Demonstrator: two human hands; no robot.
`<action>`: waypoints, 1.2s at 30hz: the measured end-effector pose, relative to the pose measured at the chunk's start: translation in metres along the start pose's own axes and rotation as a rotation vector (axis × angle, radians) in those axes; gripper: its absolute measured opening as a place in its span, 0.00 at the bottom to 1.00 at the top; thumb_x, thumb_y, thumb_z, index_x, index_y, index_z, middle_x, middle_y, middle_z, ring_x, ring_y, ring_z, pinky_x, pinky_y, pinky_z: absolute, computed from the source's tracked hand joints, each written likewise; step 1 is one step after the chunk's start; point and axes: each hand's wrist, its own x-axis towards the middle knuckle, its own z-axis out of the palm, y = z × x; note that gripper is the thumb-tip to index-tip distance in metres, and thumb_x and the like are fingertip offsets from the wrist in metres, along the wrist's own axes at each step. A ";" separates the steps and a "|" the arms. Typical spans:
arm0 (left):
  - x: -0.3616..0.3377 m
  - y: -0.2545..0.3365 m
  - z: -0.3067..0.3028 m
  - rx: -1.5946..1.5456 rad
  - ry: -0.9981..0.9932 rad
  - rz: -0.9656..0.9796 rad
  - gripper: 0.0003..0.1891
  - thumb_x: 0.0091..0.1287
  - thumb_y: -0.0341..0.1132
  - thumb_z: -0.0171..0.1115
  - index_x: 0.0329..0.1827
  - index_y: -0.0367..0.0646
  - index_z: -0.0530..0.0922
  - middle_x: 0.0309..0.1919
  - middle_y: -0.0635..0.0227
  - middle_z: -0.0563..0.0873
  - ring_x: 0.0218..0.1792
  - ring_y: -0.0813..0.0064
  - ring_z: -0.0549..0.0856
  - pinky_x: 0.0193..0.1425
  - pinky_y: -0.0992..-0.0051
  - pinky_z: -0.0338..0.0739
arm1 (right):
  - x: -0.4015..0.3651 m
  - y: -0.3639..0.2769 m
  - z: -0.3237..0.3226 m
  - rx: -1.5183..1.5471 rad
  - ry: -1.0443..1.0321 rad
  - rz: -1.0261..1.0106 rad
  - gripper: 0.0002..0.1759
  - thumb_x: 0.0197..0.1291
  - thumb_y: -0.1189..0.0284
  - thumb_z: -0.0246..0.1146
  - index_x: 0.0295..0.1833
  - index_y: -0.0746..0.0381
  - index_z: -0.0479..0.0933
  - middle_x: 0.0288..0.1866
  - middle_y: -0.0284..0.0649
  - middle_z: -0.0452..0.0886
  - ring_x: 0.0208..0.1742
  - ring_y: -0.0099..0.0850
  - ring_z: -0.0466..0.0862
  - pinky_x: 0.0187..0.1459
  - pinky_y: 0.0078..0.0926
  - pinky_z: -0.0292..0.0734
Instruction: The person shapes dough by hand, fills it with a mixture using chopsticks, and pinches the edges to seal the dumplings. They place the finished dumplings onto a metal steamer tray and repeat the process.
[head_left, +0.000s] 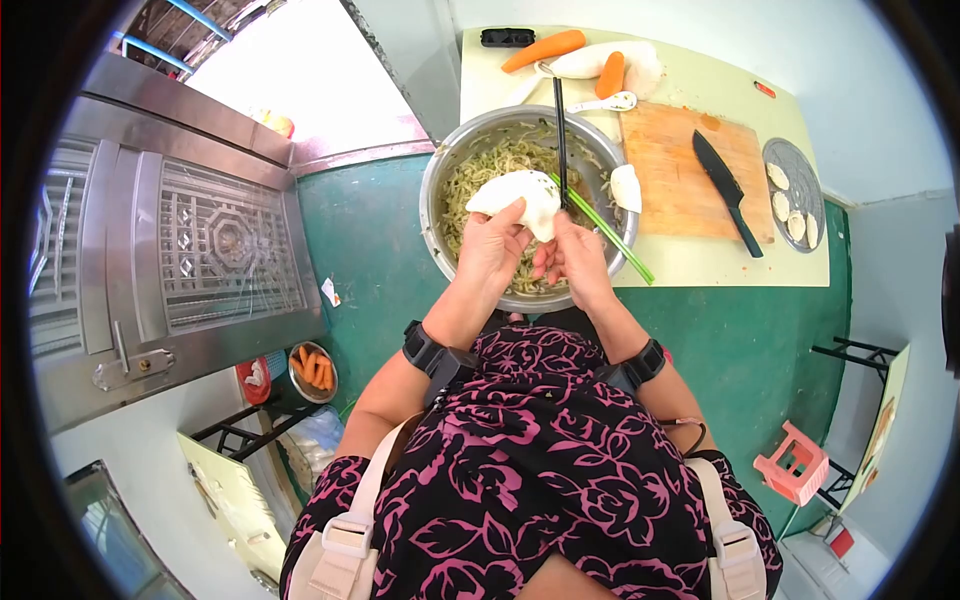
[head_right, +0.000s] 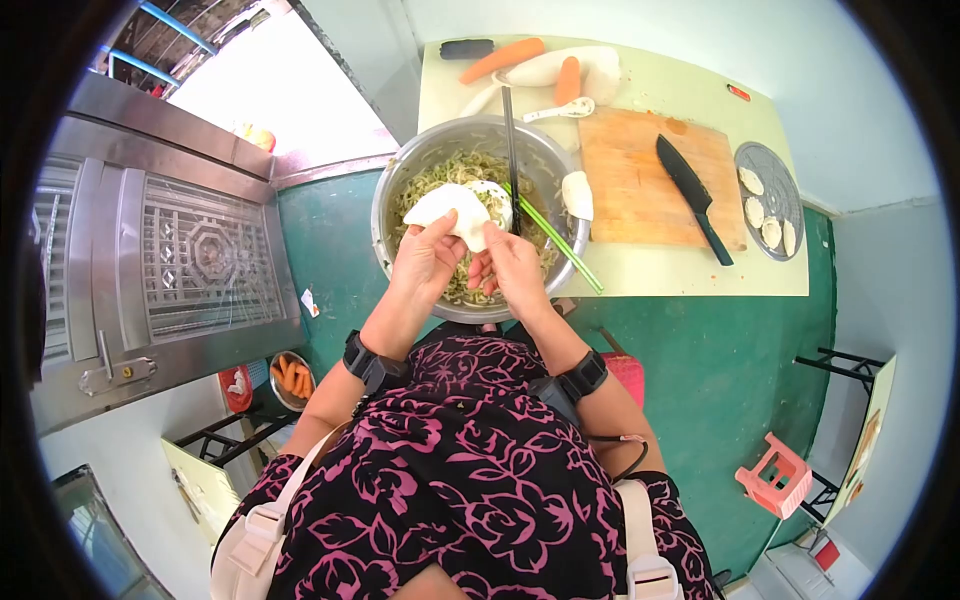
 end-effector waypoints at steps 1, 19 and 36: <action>0.000 0.000 0.000 -0.008 0.010 0.006 0.18 0.56 0.21 0.57 0.49 0.35 0.66 0.45 0.59 0.76 0.44 0.65 0.78 0.48 0.67 0.76 | -0.003 -0.005 0.001 0.036 -0.003 0.043 0.24 0.61 0.52 0.48 0.28 0.63 0.71 0.20 0.36 0.74 0.16 0.20 0.75 0.13 0.11 0.62; 0.001 0.003 -0.004 -0.129 0.028 -0.065 0.16 0.59 0.24 0.55 0.50 0.34 0.66 0.46 0.60 0.75 0.47 0.68 0.77 0.54 0.68 0.73 | -0.012 -0.005 -0.005 -0.142 -0.056 0.027 0.11 0.58 0.66 0.57 0.34 0.65 0.70 0.22 0.36 0.76 0.15 0.19 0.73 0.14 0.11 0.62; -0.002 0.003 0.006 -0.225 0.013 -0.200 0.15 0.60 0.23 0.53 0.50 0.31 0.66 0.46 0.58 0.75 0.48 0.67 0.76 0.53 0.72 0.75 | 0.015 0.017 -0.015 -0.200 0.051 -0.432 0.12 0.59 0.65 0.55 0.30 0.61 0.67 0.17 0.29 0.70 0.16 0.14 0.67 0.18 0.09 0.58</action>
